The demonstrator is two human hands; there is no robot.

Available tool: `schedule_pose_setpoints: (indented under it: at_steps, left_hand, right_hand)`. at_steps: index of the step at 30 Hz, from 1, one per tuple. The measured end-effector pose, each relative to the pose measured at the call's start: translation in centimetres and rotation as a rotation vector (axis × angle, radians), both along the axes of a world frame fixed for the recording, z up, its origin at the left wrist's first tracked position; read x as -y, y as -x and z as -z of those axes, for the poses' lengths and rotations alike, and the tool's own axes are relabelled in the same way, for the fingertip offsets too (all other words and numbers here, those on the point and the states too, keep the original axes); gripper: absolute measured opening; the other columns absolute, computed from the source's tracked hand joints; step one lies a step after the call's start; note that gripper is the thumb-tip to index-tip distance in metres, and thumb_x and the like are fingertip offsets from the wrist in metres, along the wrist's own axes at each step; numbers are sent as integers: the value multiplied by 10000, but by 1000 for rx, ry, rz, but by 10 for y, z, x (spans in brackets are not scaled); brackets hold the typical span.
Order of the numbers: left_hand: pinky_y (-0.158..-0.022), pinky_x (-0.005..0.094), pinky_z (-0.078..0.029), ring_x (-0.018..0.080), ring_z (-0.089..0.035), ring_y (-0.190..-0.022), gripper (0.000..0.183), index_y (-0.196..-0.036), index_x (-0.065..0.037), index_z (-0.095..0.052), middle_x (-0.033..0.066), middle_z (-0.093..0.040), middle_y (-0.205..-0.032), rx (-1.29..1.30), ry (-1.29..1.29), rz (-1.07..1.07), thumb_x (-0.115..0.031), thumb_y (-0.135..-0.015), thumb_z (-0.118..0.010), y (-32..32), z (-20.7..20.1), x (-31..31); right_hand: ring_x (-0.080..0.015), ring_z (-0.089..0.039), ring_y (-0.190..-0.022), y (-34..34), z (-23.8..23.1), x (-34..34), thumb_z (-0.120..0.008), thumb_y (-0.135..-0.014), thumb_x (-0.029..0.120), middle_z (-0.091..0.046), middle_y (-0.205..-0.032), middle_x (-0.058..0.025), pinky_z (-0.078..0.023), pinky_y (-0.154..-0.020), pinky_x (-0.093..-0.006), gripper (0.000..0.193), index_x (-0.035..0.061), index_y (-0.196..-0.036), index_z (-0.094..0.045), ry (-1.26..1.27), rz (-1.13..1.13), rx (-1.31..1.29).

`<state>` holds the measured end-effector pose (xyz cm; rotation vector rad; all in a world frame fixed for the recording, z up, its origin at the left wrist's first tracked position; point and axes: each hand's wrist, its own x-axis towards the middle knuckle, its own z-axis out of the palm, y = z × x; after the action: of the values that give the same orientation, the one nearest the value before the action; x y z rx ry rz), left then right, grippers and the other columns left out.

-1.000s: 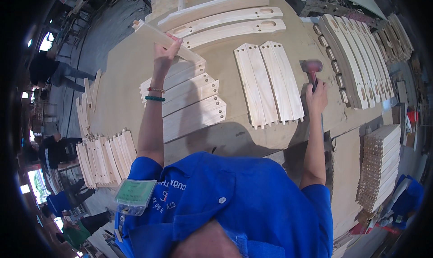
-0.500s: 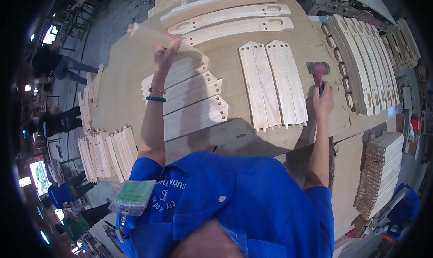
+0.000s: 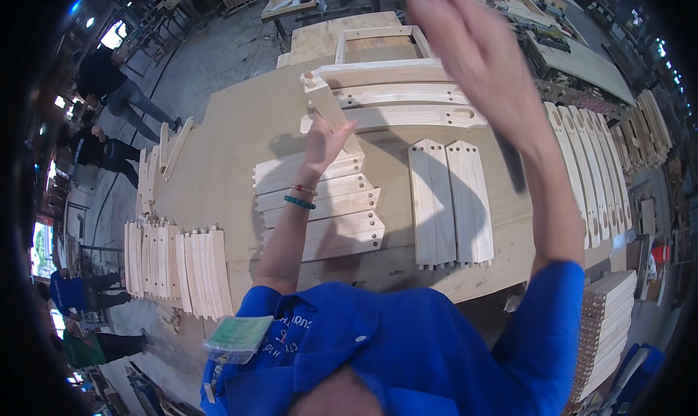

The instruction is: The person assembles wooden furniture frames by hand, using a rubber mallet to fit wooden slats and dowels into pre-drilled holes. They repeatedly pick up pieces, align them, and tap them into place to form rectangular frames.

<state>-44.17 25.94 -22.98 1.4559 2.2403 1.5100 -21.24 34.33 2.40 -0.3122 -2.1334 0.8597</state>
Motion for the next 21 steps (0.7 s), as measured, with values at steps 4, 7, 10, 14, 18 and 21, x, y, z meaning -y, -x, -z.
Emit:
schedule_pose_setpoints:
  at_steps: [4, 7, 10, 14, 18, 21]
  left_hand:
    - [-758, 442, -497, 393, -619, -897, 626, -1229, 13, -359, 233, -615, -985, 16, 48, -37, -266, -784, -699, -11, -19, 1]
    - [-768, 504, -461, 456, -580, -916, 608, -1169, 3, -330, 270, -588, -997, -4, 63, 36, -274, -770, -696, -13, -29, -7]
    - [-776, 506, -455, 453, -578, -932, 588, -1146, -2, -336, 268, -588, -1001, -17, 144, 32, -285, -772, -690, -13, -24, -2]
    - [-783, 483, -475, 453, -587, -937, 796, -1309, 47, -235, 295, -605, -985, 2, 99, 23, -289, -765, -710, -9, -22, 4]
    - [-784, 484, -471, 458, -576, -950, 756, -1277, 56, -272, 291, -592, -1031, -36, 62, 57, -281, -769, -718, -16, -25, 1]
    - [-760, 484, -475, 446, -581, -943, 714, -1258, 23, -315, 274, -590, -1047, -82, 38, 62, -297, -768, -723, -9, -19, 10]
  right_hand:
    - [-161, -574, -656, 61, 7, 3, -431, -977, 302, -611, -702, -54, -447, -609, -333, 326, 12, -994, -579, -363, -4, -188]
    - [-405, -609, -803, 75, 69, -6, -444, -957, 379, -632, -876, -233, -475, -685, -415, 384, 33, -1029, -595, -392, 39, 794]
    - [-386, -604, -790, 66, 54, -15, -442, -954, 413, -634, -871, -215, -464, -705, -413, 422, 22, -1025, -586, -281, -61, 486]
    - [-57, -440, -623, 57, -25, 11, -481, -964, 348, -451, -693, 42, -350, -530, -215, 297, 65, -942, -567, -99, 5, 121]
    - [-138, -516, -536, 71, 63, -4, -460, -957, 344, -542, -647, -80, -406, -505, -290, 342, 13, -925, -539, -416, 87, 213]
    - [-133, -551, -502, 60, 109, 11, -438, -956, 389, -598, -669, -110, -433, -475, -291, 377, 19, -937, -505, 121, -13, 454]
